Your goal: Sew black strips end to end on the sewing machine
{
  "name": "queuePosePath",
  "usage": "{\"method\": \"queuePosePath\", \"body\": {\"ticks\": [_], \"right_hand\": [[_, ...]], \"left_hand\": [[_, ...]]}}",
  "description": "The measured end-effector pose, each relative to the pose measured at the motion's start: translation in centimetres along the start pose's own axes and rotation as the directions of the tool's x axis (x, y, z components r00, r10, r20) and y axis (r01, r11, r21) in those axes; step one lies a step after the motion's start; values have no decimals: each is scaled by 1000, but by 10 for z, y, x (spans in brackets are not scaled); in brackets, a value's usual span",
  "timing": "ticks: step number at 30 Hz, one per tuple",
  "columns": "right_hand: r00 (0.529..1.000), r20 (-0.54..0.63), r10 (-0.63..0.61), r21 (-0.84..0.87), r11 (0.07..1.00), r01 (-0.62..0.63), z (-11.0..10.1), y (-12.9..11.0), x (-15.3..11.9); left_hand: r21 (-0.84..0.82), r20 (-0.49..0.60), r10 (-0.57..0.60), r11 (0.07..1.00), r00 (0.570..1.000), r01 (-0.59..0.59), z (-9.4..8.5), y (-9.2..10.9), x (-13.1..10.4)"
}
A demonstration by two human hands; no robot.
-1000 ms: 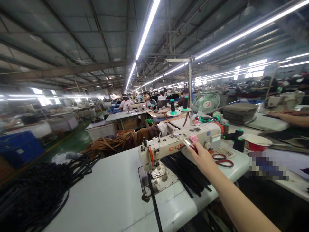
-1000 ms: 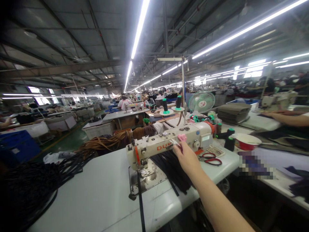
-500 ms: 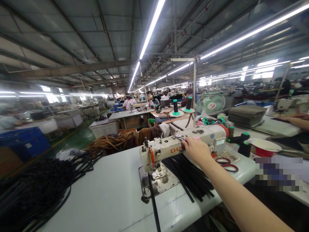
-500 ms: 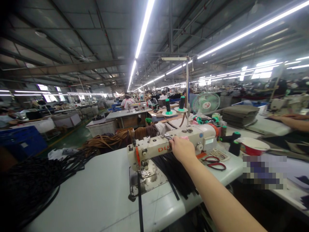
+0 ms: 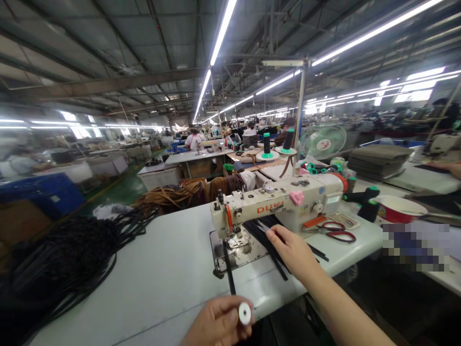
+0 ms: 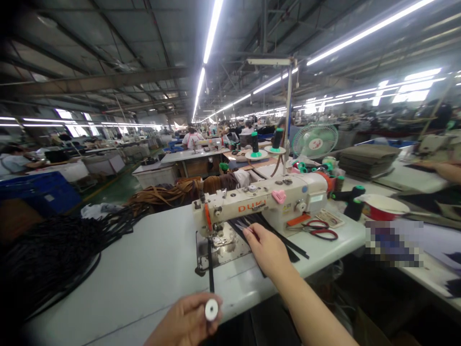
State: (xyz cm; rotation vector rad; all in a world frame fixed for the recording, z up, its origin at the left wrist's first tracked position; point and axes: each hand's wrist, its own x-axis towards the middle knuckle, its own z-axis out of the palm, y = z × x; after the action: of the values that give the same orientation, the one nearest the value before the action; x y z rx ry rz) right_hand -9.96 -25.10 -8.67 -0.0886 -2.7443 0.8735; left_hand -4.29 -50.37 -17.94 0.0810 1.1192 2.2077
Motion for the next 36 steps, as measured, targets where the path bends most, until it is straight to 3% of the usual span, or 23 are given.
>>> {"method": "queuePosePath", "body": {"ticks": [4, 10, 14, 24, 31, 36], "right_hand": [[985, 167, -38, 177, 984, 8, 26, 5, -24], [953, 284, -110, 278, 960, 28, 39, 9, -35], [936, 336, -103, 241, 970, 20, 40, 4, -42], [916, 400, -40, 36, 999, 28, 47, -22, -50], [912, 404, -73, 91, 995, 40, 54, -17, -54], [922, 365, -128, 263, 964, 30, 54, 0, -61]], "left_hand": [[-36, -193, 239, 967, 952, -251, 26, 37, 25], [-29, -237, 393, 911, 889, -410, 42, 64, 43], [-5, -252, 424, 898, 870, -439, 42, 67, 47], [-16, -247, 424, 897, 871, -441, 50, 69, 45], [-13, -228, 429, 896, 874, -443, 57, 71, 38], [8, -247, 441, 892, 863, -453, 50, 69, 17]]}}
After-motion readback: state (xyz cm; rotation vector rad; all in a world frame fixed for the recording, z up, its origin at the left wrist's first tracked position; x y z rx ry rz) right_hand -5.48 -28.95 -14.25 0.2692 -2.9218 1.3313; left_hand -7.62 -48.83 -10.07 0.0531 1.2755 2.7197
